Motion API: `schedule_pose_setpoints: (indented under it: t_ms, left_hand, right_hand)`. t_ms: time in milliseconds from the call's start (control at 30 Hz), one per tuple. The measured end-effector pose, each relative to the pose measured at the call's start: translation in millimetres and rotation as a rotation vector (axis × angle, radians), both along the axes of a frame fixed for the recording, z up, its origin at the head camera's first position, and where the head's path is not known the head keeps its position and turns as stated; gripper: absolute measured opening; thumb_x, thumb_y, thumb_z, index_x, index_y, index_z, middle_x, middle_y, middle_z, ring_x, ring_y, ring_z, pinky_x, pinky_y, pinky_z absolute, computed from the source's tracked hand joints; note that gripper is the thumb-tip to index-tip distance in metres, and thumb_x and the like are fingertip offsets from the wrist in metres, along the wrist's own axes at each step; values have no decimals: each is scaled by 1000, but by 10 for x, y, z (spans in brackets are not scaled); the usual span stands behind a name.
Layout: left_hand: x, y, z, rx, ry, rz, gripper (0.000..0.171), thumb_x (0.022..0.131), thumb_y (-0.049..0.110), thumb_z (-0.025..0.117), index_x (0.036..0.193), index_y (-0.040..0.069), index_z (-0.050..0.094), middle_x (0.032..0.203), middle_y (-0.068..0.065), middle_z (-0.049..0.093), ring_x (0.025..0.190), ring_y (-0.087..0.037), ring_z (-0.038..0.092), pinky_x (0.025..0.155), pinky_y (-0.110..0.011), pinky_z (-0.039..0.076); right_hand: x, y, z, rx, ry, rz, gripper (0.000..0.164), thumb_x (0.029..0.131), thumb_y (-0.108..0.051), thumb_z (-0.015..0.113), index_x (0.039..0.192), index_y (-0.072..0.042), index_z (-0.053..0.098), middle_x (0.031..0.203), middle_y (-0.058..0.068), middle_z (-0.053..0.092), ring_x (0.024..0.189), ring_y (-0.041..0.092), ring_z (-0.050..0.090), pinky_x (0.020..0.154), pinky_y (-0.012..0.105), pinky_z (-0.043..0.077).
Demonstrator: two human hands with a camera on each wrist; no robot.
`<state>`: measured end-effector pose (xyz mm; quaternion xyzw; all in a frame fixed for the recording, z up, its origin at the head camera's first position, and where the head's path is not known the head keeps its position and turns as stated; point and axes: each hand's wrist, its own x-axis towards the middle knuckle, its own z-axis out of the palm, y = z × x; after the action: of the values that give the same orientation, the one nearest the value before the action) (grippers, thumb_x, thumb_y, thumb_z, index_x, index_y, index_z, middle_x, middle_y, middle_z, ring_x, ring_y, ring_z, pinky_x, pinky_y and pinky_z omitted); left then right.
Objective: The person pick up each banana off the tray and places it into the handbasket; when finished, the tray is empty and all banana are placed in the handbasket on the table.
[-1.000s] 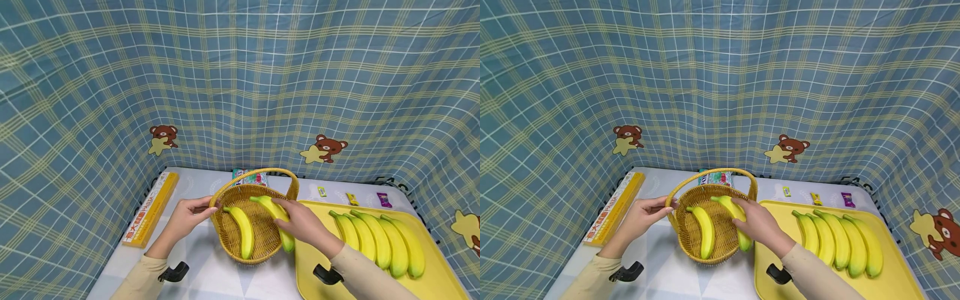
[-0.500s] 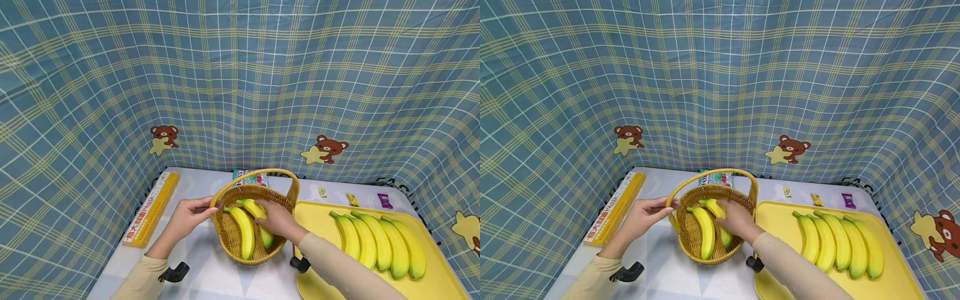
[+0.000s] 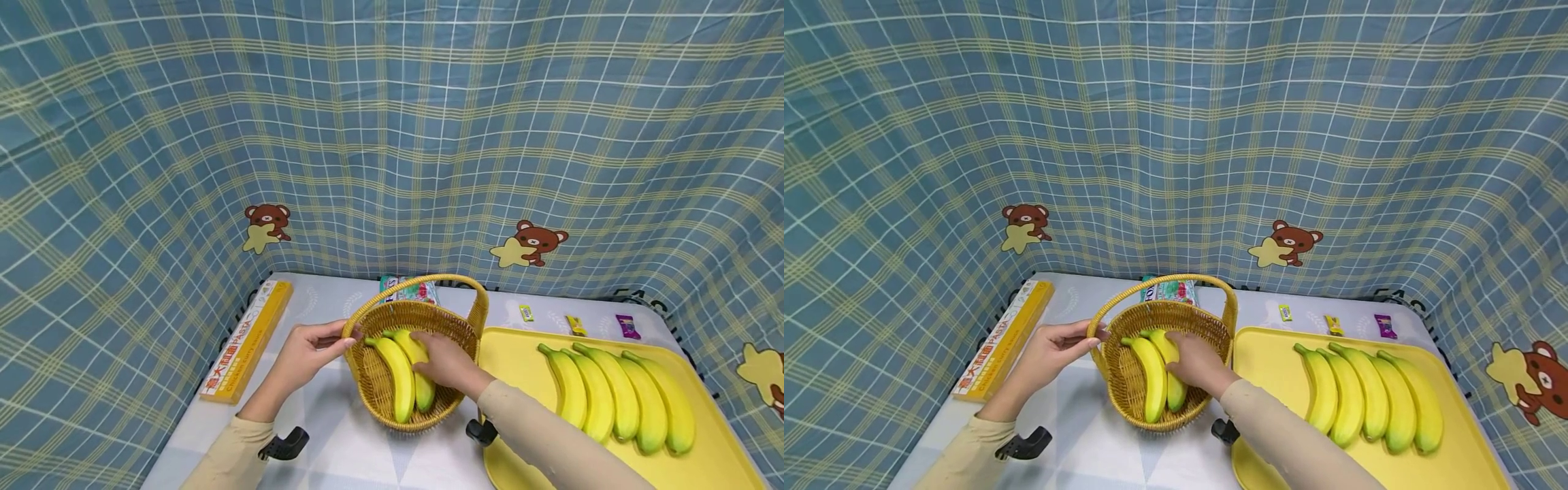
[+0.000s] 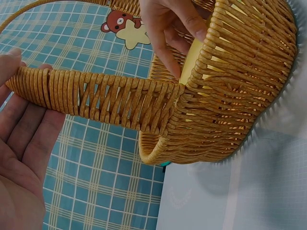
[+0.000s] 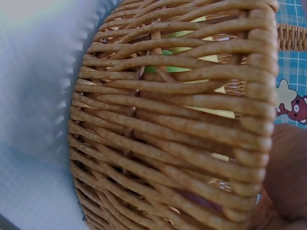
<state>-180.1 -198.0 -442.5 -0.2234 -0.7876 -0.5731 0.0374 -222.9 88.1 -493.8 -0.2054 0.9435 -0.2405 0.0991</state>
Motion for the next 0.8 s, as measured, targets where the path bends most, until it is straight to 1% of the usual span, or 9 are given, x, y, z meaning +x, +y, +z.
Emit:
schedule_pose_setpoints:
  t_ms: [67, 133, 267, 467, 600, 700, 800]
  left_hand:
    - [-3, -2, -2, 6, 2, -3, 32, 97, 15, 72, 126, 0, 71, 110, -8, 76, 101, -16, 73, 84, -31, 61]
    - [-6, -3, -6, 10, 3, -7, 33, 97, 15, 72, 126, -1, 71, 110, -7, 76, 101, -16, 73, 84, -31, 61]
    - [-14, -4, -16, 14, -1, -11, 33, 97, 15, 72, 127, 0, 71, 110, -6, 76, 101, -15, 73, 84, -31, 61]
    - [-22, -6, -25, 12, 8, -18, 34, 97, 14, 71, 127, -2, 70, 111, -6, 76, 102, -16, 73, 85, -32, 61]
    - [-21, -6, -24, 13, 4, -12, 35, 97, 14, 72, 127, -4, 69, 110, -6, 76, 101, -15, 73, 84, -31, 61]
    - [-19, -5, -21, 13, 1, -7, 35, 97, 14, 72, 127, -3, 70, 110, -7, 76, 101, -15, 73, 84, -31, 62]
    - [-17, -5, -20, 15, -3, -8, 36, 97, 15, 73, 127, -4, 69, 110, -7, 76, 102, -16, 73, 84, -32, 61]
  right_hand:
    - [1, -1, 1, 3, -12, 0, 64, 92, -23, 78, 148, -8, 51, 138, 17, 61, 127, 38, 57, 106, 50, 48]
    - [5, 1, 3, 7, -20, -2, 65, 92, -23, 78, 149, -9, 50, 138, 18, 60, 129, 38, 55, 108, 51, 47]
    - [7, 5, 8, 10, -20, 0, 65, 92, -24, 78, 150, -8, 50, 138, 18, 61, 127, 37, 57, 106, 50, 48]
    - [26, 46, 46, -7, 2, 3, 63, 93, -24, 76, 149, -9, 52, 138, 16, 62, 124, 35, 59, 103, 49, 50]
    - [74, 97, 109, -31, 22, -14, 59, 94, -24, 76, 147, -10, 55, 136, 15, 63, 127, 37, 57, 104, 52, 49]
    - [132, 152, 161, -36, 47, -24, 58, 94, -24, 76, 147, -12, 56, 138, 15, 62, 132, 39, 53, 107, 55, 47]
    - [219, 219, 216, -42, 87, -30, 57, 94, -24, 76, 147, -14, 56, 139, 17, 60, 130, 38, 55, 103, 55, 49]
